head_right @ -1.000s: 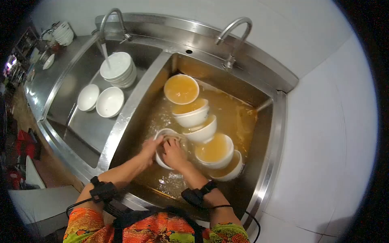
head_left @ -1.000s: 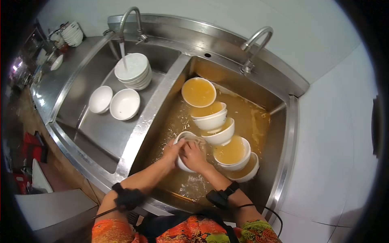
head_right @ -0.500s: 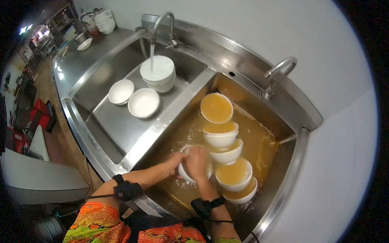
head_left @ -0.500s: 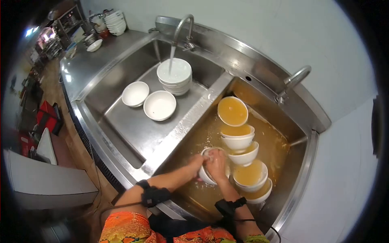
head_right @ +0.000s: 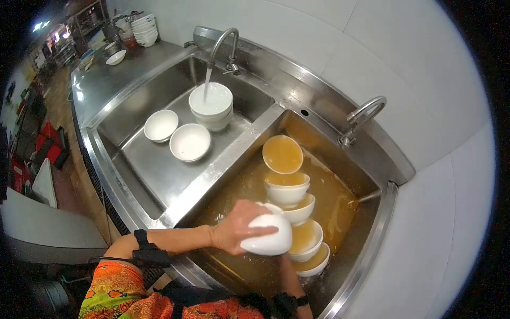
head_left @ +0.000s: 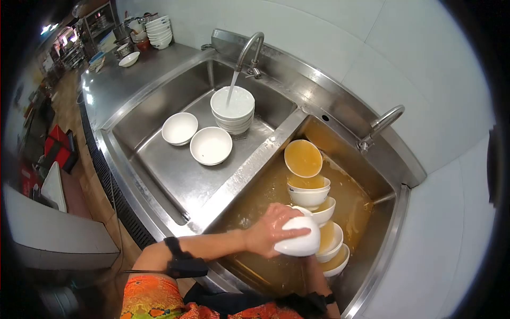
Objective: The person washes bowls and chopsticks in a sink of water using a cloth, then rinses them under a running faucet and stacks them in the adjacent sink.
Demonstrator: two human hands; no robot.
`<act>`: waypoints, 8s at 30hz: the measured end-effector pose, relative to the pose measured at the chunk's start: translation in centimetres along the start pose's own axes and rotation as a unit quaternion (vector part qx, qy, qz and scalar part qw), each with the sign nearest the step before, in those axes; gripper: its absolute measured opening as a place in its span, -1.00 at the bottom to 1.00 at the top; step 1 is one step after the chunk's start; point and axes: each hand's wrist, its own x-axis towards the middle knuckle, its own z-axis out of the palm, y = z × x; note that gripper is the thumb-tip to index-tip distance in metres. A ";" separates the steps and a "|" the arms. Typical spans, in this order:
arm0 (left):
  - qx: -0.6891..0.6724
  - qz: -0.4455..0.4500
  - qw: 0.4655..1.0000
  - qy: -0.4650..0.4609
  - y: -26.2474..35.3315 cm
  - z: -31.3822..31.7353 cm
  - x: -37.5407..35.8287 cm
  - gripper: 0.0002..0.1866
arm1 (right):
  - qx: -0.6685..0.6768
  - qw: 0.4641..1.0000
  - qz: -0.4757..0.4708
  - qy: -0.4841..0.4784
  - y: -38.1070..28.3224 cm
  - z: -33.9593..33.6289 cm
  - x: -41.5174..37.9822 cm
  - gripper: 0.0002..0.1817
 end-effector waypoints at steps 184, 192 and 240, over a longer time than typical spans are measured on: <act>-0.064 0.055 0.967 -0.241 0.5 3.1 -2.0 -0.81 | -0.208 0.964 0.104 0.129 -4.0 -3.2 -3.5 -0.26; -0.615 -0.625 0.476 -0.064 -3.7 4.3 -3.6 -0.38 | -0.201 0.974 -0.011 0.101 -4.0 -3.3 -2.2 -0.33; -0.454 -0.617 0.628 -0.141 -6.9 8.6 -5.3 -0.31 | -0.850 0.520 -0.083 -0.026 -3.6 4.7 4.0 -0.51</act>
